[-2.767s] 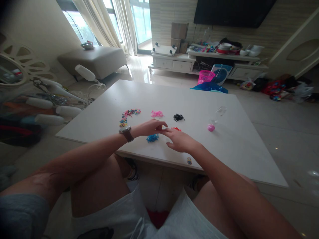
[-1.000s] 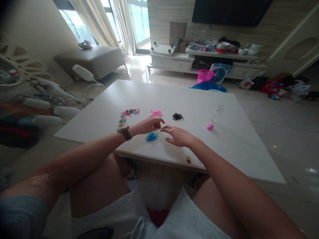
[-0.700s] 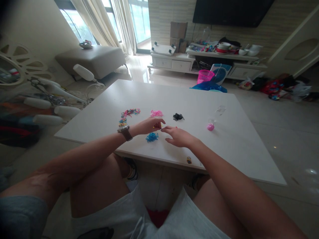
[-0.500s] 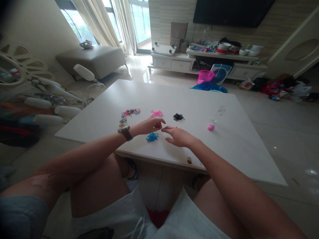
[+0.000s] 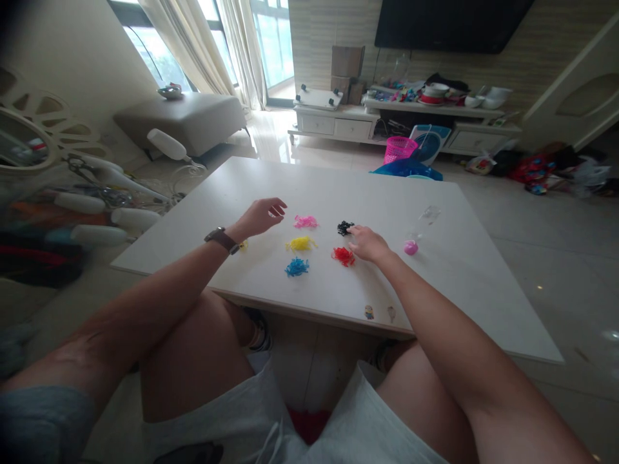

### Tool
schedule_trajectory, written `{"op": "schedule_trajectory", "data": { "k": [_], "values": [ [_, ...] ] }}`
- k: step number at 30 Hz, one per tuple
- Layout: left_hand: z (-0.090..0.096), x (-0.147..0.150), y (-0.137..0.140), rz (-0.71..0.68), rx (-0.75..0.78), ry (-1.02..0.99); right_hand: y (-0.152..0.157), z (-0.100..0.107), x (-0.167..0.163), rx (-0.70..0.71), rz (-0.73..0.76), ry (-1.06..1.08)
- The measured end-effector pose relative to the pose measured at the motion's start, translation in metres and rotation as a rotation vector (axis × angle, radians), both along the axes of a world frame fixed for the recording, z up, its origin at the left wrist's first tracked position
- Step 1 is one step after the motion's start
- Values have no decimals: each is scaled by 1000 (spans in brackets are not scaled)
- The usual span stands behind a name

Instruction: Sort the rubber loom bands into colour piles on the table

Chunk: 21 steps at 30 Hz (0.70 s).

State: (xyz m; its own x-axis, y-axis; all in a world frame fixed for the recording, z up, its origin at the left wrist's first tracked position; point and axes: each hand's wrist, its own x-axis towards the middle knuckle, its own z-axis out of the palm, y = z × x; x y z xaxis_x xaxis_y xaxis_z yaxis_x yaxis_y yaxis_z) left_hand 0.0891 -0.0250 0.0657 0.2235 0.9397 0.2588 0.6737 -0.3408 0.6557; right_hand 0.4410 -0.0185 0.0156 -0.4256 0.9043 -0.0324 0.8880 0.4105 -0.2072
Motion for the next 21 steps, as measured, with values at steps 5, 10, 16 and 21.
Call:
{"op": "schedule_trajectory", "data": {
  "k": [5,10,16,21],
  "values": [
    [-6,-55,14,325,-113,-138,3,-1,1,22,5,-33],
    [-29,-99,19,464,-228,-247,0,9,1,65,40,-16],
    [-38,-102,14,458,-264,-118,-6,19,1,104,76,21],
    [-36,-94,10,438,-286,-34,-11,24,2,102,86,36]
  ]
}}
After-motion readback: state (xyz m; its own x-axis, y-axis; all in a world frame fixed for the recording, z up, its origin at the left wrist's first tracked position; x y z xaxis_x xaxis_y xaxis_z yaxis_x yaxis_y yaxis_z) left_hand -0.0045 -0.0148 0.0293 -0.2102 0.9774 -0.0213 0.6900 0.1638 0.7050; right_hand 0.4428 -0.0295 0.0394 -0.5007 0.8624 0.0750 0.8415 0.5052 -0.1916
